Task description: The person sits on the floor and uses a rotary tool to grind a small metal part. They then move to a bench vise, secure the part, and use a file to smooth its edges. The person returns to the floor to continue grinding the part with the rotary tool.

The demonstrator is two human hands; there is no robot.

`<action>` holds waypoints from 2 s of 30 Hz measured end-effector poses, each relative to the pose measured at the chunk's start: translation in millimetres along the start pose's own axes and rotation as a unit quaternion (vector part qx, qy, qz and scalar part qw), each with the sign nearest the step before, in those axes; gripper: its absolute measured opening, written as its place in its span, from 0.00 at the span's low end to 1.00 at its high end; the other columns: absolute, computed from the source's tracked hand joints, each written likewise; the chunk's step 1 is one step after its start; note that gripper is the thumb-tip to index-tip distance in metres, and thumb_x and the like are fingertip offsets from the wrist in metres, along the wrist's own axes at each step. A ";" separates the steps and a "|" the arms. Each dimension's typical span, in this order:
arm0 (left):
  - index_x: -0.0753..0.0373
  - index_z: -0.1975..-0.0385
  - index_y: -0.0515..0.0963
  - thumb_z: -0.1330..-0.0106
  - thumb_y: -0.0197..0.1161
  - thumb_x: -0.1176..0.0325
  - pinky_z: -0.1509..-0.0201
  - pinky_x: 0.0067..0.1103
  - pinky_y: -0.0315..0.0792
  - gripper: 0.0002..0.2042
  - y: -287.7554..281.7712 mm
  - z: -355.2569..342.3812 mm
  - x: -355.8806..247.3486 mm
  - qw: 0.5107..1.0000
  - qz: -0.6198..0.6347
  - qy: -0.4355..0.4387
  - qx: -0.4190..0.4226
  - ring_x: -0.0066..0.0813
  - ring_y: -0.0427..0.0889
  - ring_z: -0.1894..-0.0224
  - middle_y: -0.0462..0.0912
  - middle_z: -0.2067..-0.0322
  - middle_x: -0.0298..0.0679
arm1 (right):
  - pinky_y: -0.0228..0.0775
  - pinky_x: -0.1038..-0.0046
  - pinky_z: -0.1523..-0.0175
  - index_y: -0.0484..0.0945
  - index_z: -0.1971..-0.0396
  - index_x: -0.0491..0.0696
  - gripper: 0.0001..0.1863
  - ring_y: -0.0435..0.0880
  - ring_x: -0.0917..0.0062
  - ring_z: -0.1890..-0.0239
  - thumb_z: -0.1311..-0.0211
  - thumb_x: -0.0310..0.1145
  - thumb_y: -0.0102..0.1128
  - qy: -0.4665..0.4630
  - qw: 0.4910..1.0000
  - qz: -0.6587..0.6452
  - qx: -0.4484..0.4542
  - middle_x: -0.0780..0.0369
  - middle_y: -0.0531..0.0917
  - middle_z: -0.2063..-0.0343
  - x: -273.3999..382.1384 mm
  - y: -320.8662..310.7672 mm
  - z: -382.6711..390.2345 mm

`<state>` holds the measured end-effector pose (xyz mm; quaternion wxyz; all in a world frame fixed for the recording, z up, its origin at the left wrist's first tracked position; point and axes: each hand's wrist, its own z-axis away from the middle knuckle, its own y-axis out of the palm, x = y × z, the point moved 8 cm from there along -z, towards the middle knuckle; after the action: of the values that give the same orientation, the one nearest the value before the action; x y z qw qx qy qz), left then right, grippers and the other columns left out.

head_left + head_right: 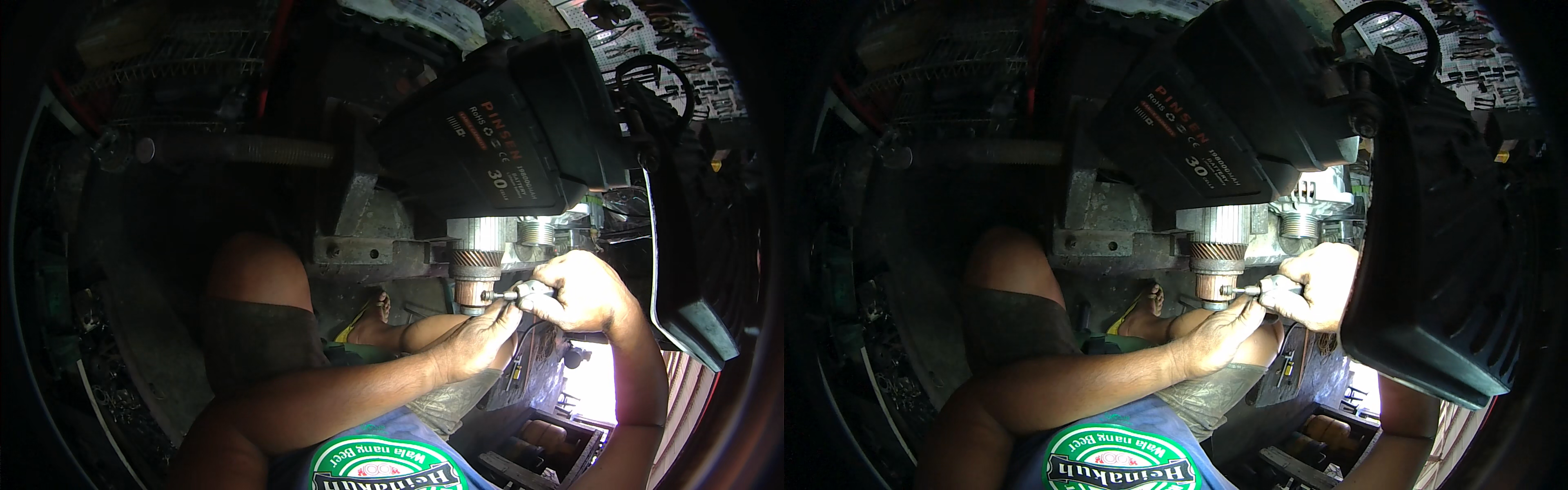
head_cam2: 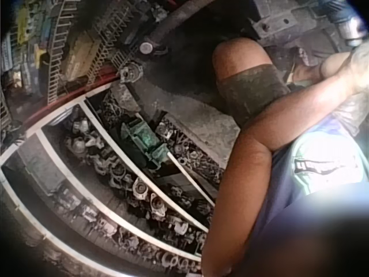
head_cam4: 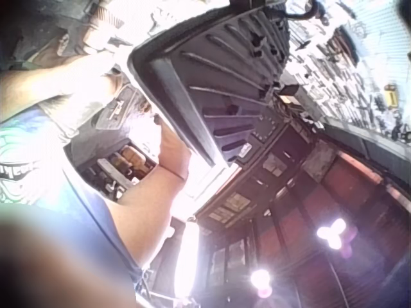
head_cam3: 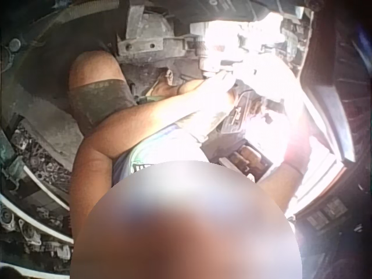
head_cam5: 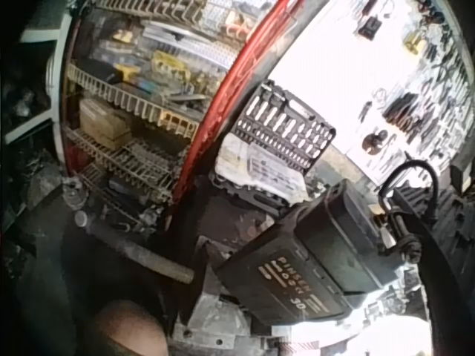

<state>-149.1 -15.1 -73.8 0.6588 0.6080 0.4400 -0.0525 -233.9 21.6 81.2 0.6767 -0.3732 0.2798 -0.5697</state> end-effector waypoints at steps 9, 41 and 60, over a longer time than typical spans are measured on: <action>0.68 0.26 0.65 0.11 0.40 0.47 0.22 0.27 0.61 0.29 -1.1 -1.0 6.7 1.000 0.002 -0.018 -0.026 0.30 0.69 0.29 0.74 0.33 0.44 | 0.77 0.59 0.67 0.85 0.76 0.45 0.15 0.86 0.55 0.74 0.41 0.41 0.77 0.000 1.000 0.017 -0.003 0.54 0.84 0.78 3.9 -3.1 -3.1; 0.59 0.24 0.70 0.41 0.80 0.62 0.65 0.34 0.77 0.42 5.7 74.6 -125.5 0.534 -0.831 0.146 -0.051 0.36 0.82 0.71 0.78 0.71 0.38 | 0.80 0.72 0.61 0.85 0.59 0.41 0.30 0.84 0.78 0.70 0.18 0.57 0.53 0.144 0.664 -0.723 -0.122 0.62 0.87 0.70 -21.7 298.0 140.9; 0.61 0.24 0.67 0.45 0.83 0.69 0.60 0.34 0.83 0.46 12.5 63.7 -109.8 0.536 -0.831 0.083 -0.120 0.43 0.87 0.68 0.88 0.63 0.44 | 0.82 0.70 0.57 0.83 0.53 0.40 0.27 0.88 0.74 0.66 0.14 0.51 0.46 0.060 0.572 -0.806 -0.140 0.58 0.88 0.67 -33.3 307.7 111.2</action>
<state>-175.3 -117.0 -1.7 0.3466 -0.1145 0.8022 -0.4725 22.0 97.1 -111.1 -0.1413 -0.4996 -0.0208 -0.8544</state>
